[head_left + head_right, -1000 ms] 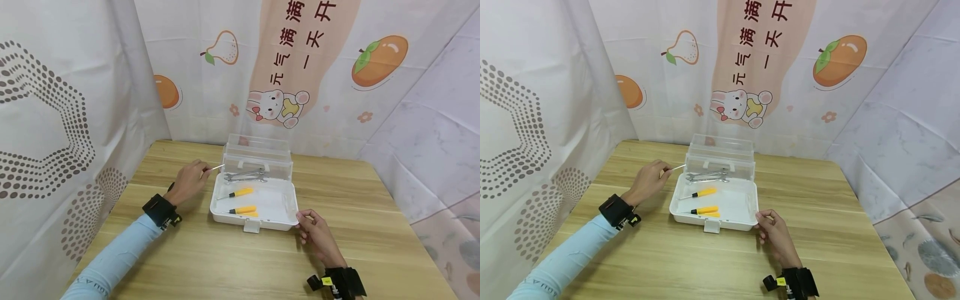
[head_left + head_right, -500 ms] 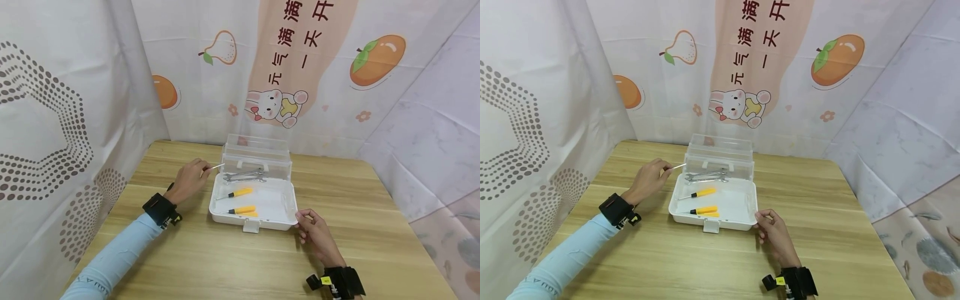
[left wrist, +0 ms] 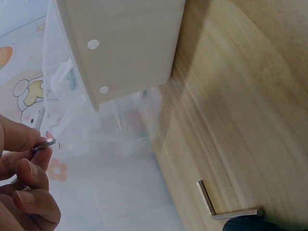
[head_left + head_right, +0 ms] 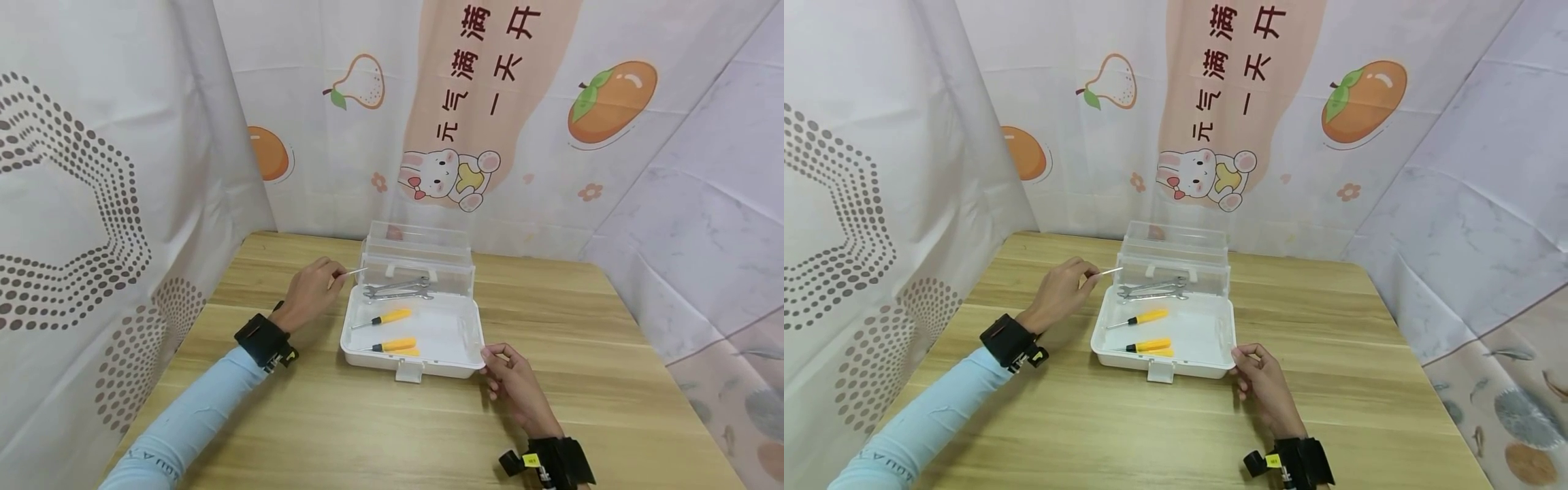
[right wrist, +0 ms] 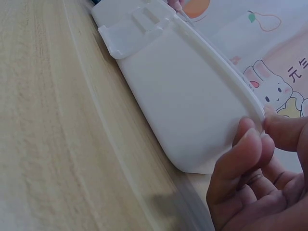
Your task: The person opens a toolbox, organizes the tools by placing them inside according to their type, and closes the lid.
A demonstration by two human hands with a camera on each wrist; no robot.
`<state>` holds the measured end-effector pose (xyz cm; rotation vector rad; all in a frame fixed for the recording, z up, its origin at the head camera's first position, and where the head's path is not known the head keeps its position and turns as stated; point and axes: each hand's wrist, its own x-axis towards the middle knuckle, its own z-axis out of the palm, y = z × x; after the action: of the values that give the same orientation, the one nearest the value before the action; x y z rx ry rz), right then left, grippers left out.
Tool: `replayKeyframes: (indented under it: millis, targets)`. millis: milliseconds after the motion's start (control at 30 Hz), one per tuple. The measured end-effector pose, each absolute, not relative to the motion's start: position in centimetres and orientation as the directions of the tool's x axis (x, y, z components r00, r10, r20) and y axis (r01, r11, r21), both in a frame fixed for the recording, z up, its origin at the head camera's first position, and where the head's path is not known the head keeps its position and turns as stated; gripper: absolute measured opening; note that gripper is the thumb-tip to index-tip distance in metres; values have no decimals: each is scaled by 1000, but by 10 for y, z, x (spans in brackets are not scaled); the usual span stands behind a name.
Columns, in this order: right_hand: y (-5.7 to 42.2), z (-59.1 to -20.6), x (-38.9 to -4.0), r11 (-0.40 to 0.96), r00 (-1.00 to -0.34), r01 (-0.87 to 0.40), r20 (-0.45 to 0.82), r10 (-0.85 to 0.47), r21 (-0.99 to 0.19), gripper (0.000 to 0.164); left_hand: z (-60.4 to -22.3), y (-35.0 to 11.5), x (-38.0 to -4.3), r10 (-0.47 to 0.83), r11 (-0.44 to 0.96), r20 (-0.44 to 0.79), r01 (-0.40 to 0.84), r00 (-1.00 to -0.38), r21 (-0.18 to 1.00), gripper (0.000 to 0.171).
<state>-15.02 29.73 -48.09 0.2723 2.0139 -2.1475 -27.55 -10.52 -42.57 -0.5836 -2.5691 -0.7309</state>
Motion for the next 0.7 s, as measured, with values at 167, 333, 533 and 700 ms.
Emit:
replayKeyframes:
  millis: [167,333,533,700]
  targets:
    - [298,-482,-150,-64,-968,251,-250,-11,-966,31,-425,-102,-277,285,775,498,503,-819,384,11]
    - [298,-484,-150,-59,-970,244,-243,-17,-968,29,-424,-100,-278,285,776,511,508,-811,374,10]
    - [299,-486,-151,-56,-968,250,-250,-11,-967,29,-422,-97,-279,292,779,498,506,-816,371,12]
    - [299,-486,-151,-59,-969,245,-245,-4,-968,30,-419,-93,-281,294,778,489,503,-821,377,13]
